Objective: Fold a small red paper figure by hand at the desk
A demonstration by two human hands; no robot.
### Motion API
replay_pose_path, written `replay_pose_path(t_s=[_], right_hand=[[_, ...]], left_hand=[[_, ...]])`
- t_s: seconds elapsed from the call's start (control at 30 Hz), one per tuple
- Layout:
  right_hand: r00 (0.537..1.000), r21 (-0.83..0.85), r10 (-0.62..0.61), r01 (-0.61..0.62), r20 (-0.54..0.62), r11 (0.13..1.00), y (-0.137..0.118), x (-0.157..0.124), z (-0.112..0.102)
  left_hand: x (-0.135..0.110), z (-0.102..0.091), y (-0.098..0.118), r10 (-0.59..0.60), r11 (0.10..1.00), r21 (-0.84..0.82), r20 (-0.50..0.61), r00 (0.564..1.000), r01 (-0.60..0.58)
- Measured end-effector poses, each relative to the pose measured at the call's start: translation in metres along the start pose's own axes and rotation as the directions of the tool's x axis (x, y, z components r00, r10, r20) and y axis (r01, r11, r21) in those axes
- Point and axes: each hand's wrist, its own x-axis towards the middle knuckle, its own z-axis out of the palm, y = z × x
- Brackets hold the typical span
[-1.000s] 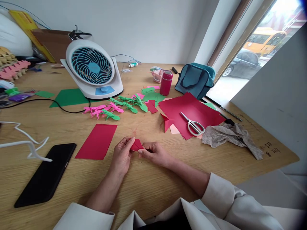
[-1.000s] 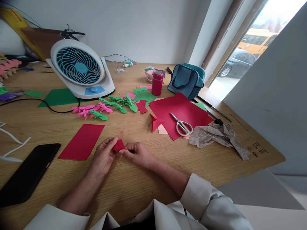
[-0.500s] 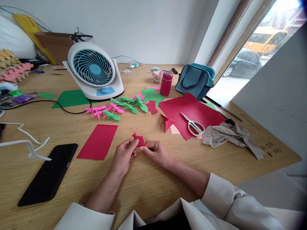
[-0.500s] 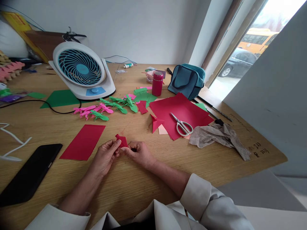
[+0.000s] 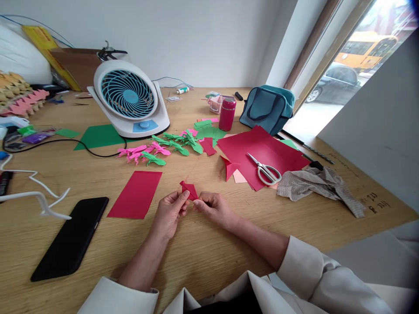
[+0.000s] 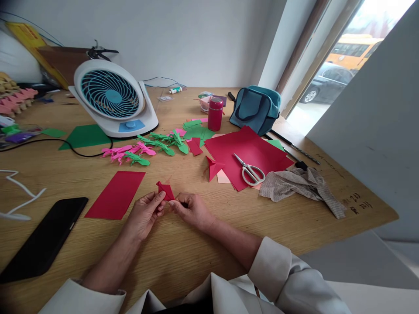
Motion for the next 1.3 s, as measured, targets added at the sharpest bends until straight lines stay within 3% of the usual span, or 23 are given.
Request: replay_pose_path(t_s=[0.33,0.63,0.83,0.93,1.07,1.2,1.3], right_hand=[[0.998,-0.008,-0.019,0.019,0.053,1.000,0.000,0.000,-0.001],[0.996,0.000,-0.039,0.039,0.074,0.999,0.002,0.000,0.000],[0.990,0.037,-0.035,0.031,0.136,0.999,-0.002,-0.001,-0.002],[0.999,0.010,0.022,-0.023,0.048,1.000,-0.003,0.000,-0.007],[0.983,0.226,0.159,-0.136,-0.089,0.965,0.000,0.004,-0.012],[0.980,0.439,0.197,-0.195,0.042,0.877,0.011,0.005,-0.008],[0.981,0.465,0.177,-0.196,0.084,0.863,0.018,0.004,-0.006]], left_hand=[[0.000,-0.002,-0.001,0.162,0.979,0.127,0.000,0.987,-0.161],[-0.003,0.001,-0.006,0.144,0.980,0.126,0.083,0.986,-0.154],[-0.002,-0.003,-0.007,0.199,0.944,0.247,0.094,0.975,-0.217],[-0.002,-0.006,-0.007,0.232,0.902,0.348,0.108,0.967,-0.255],[-0.003,-0.007,-0.008,0.218,0.810,0.498,0.235,0.947,-0.310],[-0.007,-0.003,-0.010,0.171,0.758,0.563,0.315,0.934,-0.329],[-0.008,0.000,-0.010,0.252,0.677,0.617,0.318,0.914,-0.402]])
